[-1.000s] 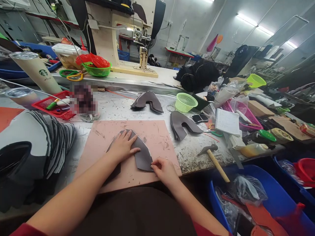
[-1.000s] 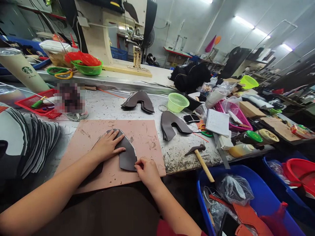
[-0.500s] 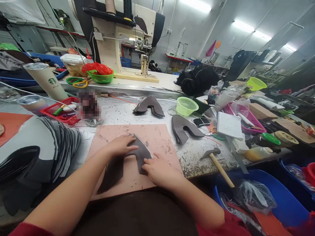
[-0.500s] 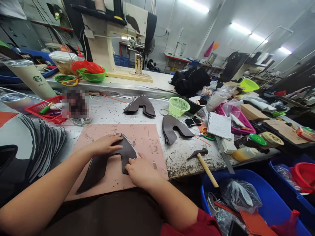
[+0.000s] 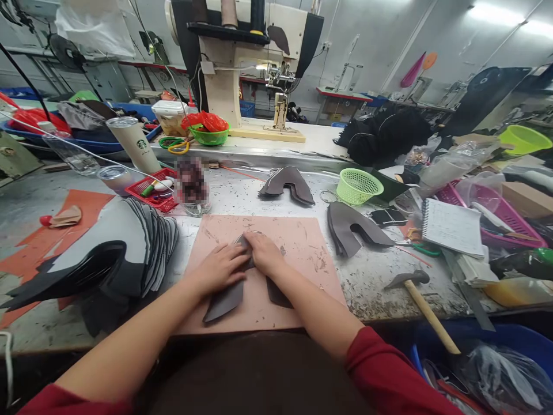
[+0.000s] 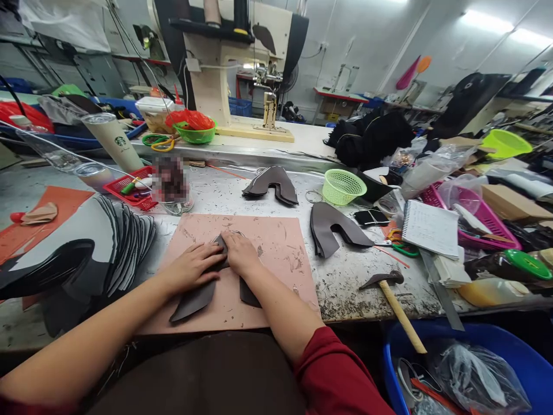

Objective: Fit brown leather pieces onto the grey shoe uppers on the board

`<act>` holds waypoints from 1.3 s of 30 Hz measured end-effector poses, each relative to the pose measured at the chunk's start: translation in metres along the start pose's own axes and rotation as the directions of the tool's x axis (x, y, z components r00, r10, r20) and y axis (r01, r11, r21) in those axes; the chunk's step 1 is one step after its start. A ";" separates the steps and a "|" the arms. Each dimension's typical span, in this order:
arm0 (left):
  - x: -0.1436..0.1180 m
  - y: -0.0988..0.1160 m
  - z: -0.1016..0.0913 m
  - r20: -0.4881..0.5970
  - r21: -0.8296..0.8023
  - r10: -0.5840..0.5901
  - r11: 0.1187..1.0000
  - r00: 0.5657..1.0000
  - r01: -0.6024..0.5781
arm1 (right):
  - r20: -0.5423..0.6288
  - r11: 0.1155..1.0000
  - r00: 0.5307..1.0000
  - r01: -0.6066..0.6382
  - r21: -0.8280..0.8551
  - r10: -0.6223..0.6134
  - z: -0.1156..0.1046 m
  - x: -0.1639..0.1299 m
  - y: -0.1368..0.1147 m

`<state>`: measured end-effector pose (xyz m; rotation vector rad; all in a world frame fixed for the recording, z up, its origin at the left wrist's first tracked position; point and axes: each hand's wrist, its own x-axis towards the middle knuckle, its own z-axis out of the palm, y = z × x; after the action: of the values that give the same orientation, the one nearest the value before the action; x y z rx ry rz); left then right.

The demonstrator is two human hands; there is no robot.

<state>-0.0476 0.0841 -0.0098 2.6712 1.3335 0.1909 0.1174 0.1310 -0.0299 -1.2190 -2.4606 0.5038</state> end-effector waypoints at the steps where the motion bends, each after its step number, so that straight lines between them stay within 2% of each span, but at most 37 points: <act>1: -0.008 0.000 -0.003 0.046 0.008 0.026 1.000 0.999 -0.026 | 0.016 1.000 1.000 -0.005 -0.019 0.005 -0.001 0.000 -0.001; 5: -0.031 0.001 -0.015 0.236 -0.034 0.110 0.994 0.966 -0.104 | 0.060 0.998 0.997 -0.037 -0.060 0.041 -0.002 0.001 -0.003; 9: -0.048 0.004 -0.023 0.323 -0.088 0.167 0.985 0.931 -0.146 | 0.081 0.995 0.996 -0.035 -0.090 0.042 -0.002 0.000 -0.004; 13: -0.082 0.016 -0.029 0.357 -0.138 0.204 0.977 0.912 -0.164 | 0.084 0.990 0.996 -0.016 -0.138 0.028 -0.005 -0.004 -0.007; 15: -0.099 0.026 -0.032 0.333 -0.150 0.204 0.975 0.920 -0.162 | 0.126 0.989 0.992 0.012 -0.145 0.006 -0.008 -0.006 -0.008; 17: -0.105 0.036 -0.034 0.288 -0.147 0.184 0.978 0.940 -0.146 | 0.191 0.989 0.982 0.039 -0.142 -0.012 -0.009 -0.008 -0.008; 19: -0.094 0.043 -0.031 0.206 -0.139 0.129 0.985 0.970 -0.101 | 0.238 0.989 0.971 0.050 -0.141 -0.016 -0.010 -0.008 -0.009; 22: -0.054 0.046 -0.016 0.009 -0.086 -0.031 0.996 0.999 0.032 | 0.246 0.987 0.969 0.059 -0.153 -0.020 -0.010 -0.008 -0.010; 24: -0.028 0.045 0.000 -0.110 -0.012 -0.155 0.988 0.982 0.155 | 0.209 0.985 0.977 0.077 -0.152 -0.044 -0.011 -0.008 -0.010; 26: -0.013 0.044 0.016 -0.165 0.030 -0.234 0.970 0.958 0.243 | 0.123 0.986 0.990 0.091 -0.141 -0.074 -0.011 -0.009 -0.011; 29: -0.011 0.041 0.029 -0.113 0.053 -0.263 0.962 0.958 0.270 | -0.044 0.988 0.995 0.080 -0.134 -0.086 -0.012 -0.021 -0.012; 31: -0.016 0.040 0.031 -0.065 0.052 -0.258 0.964 0.964 0.262 | -0.095 0.987 0.991 0.080 -0.139 -0.094 -0.009 -0.036 -0.014; 35: -0.022 0.039 0.027 -0.046 0.046 -0.240 0.969 0.970 0.242 | -0.007 0.990 0.997 0.069 -0.122 -0.071 -0.003 -0.069 -0.016; 39: -0.023 0.043 0.026 -0.033 0.061 -0.153 0.986 0.988 0.154 | 0.110 0.992 0.993 0.063 -0.106 -0.051 -0.007 -0.080 -0.018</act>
<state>-0.0228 0.0381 -0.0283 2.6103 1.5718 0.1708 0.1544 0.0573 -0.0278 -1.1873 -2.6371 0.4342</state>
